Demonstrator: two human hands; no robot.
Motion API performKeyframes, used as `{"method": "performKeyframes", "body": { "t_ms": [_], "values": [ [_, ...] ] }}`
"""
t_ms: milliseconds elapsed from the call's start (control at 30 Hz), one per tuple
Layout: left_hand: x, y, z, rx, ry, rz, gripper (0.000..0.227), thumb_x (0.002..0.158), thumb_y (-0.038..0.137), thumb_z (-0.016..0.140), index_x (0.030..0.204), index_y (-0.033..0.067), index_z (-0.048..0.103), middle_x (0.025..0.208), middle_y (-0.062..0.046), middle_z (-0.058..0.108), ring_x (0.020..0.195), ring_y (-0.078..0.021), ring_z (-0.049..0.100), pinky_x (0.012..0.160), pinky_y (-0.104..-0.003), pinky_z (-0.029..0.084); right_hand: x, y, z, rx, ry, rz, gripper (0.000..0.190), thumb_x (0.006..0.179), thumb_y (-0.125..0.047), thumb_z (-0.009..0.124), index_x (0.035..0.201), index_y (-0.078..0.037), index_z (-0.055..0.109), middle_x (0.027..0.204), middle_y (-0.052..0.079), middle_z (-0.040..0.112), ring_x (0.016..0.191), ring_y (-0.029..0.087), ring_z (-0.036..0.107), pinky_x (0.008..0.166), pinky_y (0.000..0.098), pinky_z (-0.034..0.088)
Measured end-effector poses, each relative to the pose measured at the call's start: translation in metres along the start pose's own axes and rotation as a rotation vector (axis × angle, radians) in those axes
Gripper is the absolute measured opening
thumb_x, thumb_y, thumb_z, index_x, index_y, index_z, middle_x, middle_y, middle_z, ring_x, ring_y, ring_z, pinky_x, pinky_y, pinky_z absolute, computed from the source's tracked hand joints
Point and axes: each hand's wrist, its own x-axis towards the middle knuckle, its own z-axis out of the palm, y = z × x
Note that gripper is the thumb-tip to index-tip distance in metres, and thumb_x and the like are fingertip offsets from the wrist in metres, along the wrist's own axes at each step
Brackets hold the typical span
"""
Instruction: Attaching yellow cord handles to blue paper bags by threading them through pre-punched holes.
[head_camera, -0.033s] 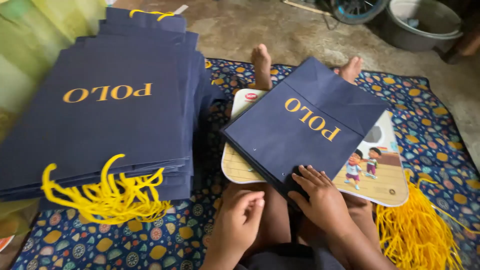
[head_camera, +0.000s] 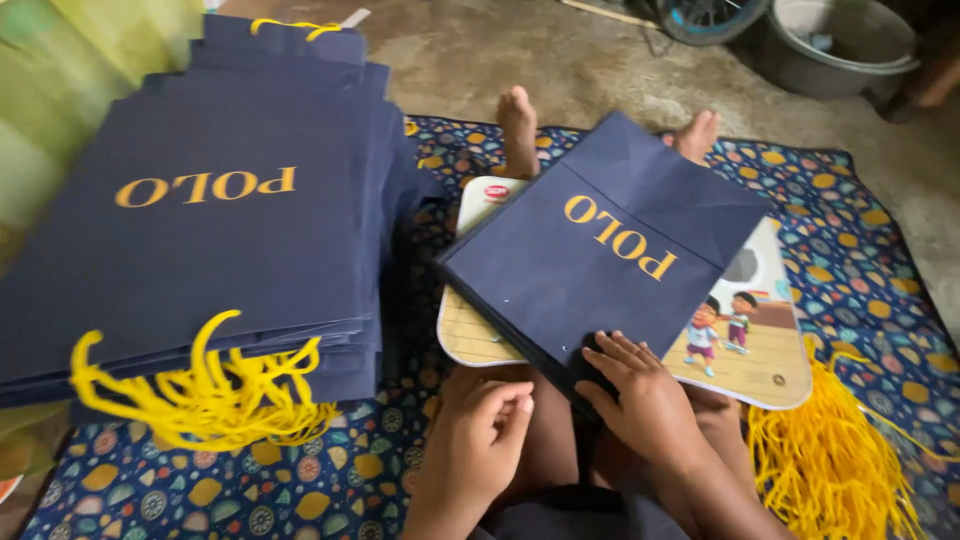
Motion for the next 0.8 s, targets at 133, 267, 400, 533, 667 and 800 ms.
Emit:
{"method": "performKeyframes", "body": {
  "t_ms": [133,267,400,533,667,800],
  "values": [
    [-0.003,-0.033,0.058,-0.348,-0.068,-0.409,0.037,0.092,0.023,0.069,0.127,0.0115,0.073,0.091,0.001,0.08,0.072,-0.0078,0.076,0.068,-0.022,0.063,-0.009,-0.004,-0.026,0.171,0.068,0.071,0.031,0.091,-0.023,0.069,0.118,-0.011,0.075,0.129,0.009,0.072,0.124,0.025,0.066,0.108,0.0394,0.048],
    [0.01,-0.027,0.075,-0.501,-0.025,-0.529,0.055,0.089,0.02,0.068,0.141,0.008,0.055,0.096,-0.015,0.084,0.067,-0.0161,0.079,0.059,-0.027,0.068,-0.037,0.006,-0.053,-0.028,0.012,-0.019,0.028,0.094,-0.023,0.057,0.113,-0.02,0.078,0.127,-0.002,0.074,0.121,0.012,0.066,0.108,0.0376,0.042],
    [0.035,0.025,0.06,-0.234,-0.211,-0.798,0.026,0.096,0.025,0.059,0.116,0.0079,0.056,0.097,-0.012,0.088,0.077,-0.0211,0.086,0.072,-0.029,0.065,-0.046,0.003,-0.088,0.285,0.098,-0.032,0.019,0.097,-0.018,0.067,0.108,-0.006,0.075,0.119,0.014,0.076,0.111,0.025,0.074,0.102,0.0369,0.053],
    [0.007,-0.068,0.086,-0.604,0.078,-0.707,0.018,0.102,0.012,0.057,0.111,-0.0021,0.05,0.087,-0.031,0.072,0.071,-0.0366,0.074,0.057,-0.039,0.061,-0.087,0.077,-0.055,0.487,0.46,0.291,0.014,0.097,-0.024,0.064,0.096,-0.014,0.074,0.106,0.001,0.077,0.102,0.014,0.072,0.092,0.0353,0.049],
    [0.005,-0.176,0.065,-0.671,-0.171,-0.841,0.036,0.111,0.005,0.045,0.1,-0.0237,0.064,0.092,-0.041,0.072,0.084,-0.0502,0.073,0.068,-0.057,0.062,-0.115,0.182,-0.03,0.266,0.667,0.891,0.023,0.1,-0.028,0.065,0.089,-0.01,0.073,0.083,0.003,0.072,0.078,0.019,0.066,0.069,0.0366,0.048],
    [0.019,-0.192,0.052,-0.653,-0.239,-0.778,0.043,0.108,0.002,0.046,0.095,-0.0352,0.061,0.094,-0.048,0.07,0.085,-0.0556,0.072,0.076,-0.064,0.062,-0.139,0.236,-0.013,0.371,0.746,1.135,0.029,0.101,-0.035,0.064,0.099,-0.008,0.075,0.084,0.005,0.074,0.071,0.015,0.064,0.06,0.0383,0.046]
  ]
}}
